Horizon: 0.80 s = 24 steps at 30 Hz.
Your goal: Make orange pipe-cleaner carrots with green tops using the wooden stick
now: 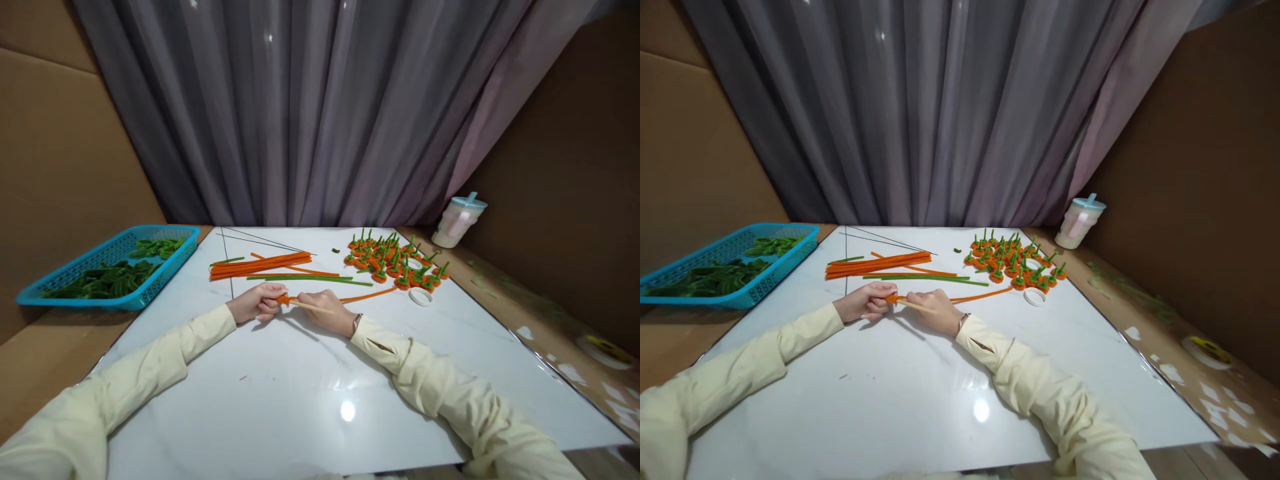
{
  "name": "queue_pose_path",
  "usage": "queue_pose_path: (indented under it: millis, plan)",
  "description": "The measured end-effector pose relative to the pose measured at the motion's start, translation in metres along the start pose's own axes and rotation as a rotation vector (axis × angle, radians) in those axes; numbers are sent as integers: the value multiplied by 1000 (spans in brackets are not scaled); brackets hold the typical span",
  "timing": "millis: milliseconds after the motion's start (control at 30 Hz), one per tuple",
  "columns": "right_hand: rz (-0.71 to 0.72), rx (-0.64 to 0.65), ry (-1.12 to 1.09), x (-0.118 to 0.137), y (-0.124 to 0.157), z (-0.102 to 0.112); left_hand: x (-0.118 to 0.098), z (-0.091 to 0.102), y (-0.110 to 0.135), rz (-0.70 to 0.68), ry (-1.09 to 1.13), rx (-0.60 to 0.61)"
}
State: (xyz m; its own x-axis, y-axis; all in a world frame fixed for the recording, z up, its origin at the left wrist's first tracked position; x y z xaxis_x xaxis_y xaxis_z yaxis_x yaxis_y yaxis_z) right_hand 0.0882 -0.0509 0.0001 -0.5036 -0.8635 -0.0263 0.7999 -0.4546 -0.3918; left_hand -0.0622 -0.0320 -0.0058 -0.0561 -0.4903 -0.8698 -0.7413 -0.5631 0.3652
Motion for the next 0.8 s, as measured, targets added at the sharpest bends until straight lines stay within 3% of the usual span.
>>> queue_pose_path:
  millis: [267,600,800]
  plan:
    - [-11,12,105,3,-1,1,0,-6,0,-52,28,-27]
    - [-103,97,93,0,-5,2,-3,-27,3,-210,-113,-222]
    - [-163,136,65,-2,-5,3,0,-26,6,-343,-382,-407]
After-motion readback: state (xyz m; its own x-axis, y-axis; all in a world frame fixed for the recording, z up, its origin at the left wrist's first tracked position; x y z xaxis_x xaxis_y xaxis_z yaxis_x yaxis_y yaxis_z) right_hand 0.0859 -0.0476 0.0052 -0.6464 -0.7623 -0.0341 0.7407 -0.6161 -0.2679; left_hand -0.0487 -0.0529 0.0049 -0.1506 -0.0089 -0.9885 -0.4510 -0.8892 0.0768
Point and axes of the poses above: each hand's wrist, its own y-axis away from the middle knuckle, its own z-axis out of the back of the hand, x = y × z, the point moved 4 cm from there along -y, towards the middle knuckle, and after that the axes turned 11 degrees about z, right-handed, at the moved point
